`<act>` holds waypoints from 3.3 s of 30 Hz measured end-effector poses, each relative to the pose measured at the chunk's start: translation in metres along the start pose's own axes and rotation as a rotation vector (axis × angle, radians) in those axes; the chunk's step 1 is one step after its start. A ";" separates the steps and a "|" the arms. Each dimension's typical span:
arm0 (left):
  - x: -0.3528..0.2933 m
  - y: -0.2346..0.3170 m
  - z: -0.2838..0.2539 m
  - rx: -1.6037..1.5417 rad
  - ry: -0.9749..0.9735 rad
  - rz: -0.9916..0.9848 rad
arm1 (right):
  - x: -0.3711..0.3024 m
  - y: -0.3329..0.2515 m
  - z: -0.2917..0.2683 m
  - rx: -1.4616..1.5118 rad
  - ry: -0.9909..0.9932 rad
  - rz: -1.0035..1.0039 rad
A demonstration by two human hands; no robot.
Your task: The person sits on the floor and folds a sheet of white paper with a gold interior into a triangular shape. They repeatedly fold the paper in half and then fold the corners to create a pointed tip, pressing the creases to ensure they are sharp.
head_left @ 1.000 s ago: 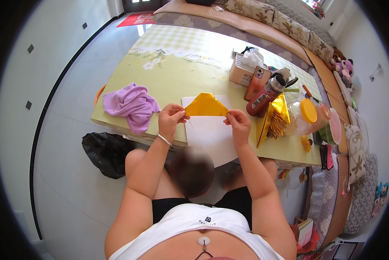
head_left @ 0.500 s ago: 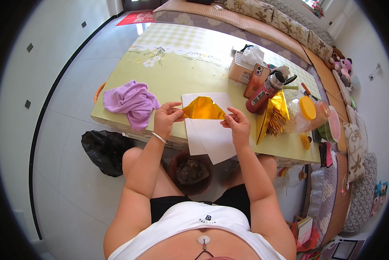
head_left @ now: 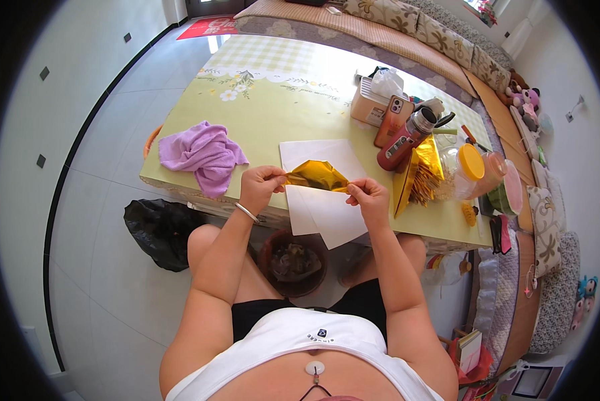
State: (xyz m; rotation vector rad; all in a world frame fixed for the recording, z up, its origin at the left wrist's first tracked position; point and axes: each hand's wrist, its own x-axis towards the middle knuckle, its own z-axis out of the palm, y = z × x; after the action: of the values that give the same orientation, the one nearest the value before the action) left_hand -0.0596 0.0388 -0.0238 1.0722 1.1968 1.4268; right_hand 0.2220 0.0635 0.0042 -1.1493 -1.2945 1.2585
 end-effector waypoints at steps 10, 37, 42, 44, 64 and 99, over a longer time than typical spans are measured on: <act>0.004 -0.006 0.003 -0.047 -0.076 -0.063 | 0.004 -0.005 0.002 -0.137 -0.074 -0.100; 0.000 -0.005 0.028 -0.608 -0.049 -0.181 | -0.030 0.011 -0.070 -0.907 0.672 -0.413; 0.000 -0.007 0.033 -0.558 -0.109 -0.183 | -0.020 0.013 -0.083 -1.243 0.644 -0.162; -0.002 -0.008 0.033 -0.549 -0.106 -0.192 | -0.014 0.011 -0.082 -1.254 0.636 -0.133; -0.018 -0.018 0.040 -0.651 -0.098 -0.199 | -0.006 0.014 -0.077 -1.202 0.572 -0.021; -0.030 0.085 0.204 -0.145 -0.302 -0.023 | -0.071 -0.020 -0.076 0.074 0.011 -0.179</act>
State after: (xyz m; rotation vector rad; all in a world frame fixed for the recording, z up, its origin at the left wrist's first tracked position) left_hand 0.1343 0.0353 0.0867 1.1223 0.8742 1.2608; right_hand 0.3044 -0.0002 0.0232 -0.9650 -1.3010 1.1570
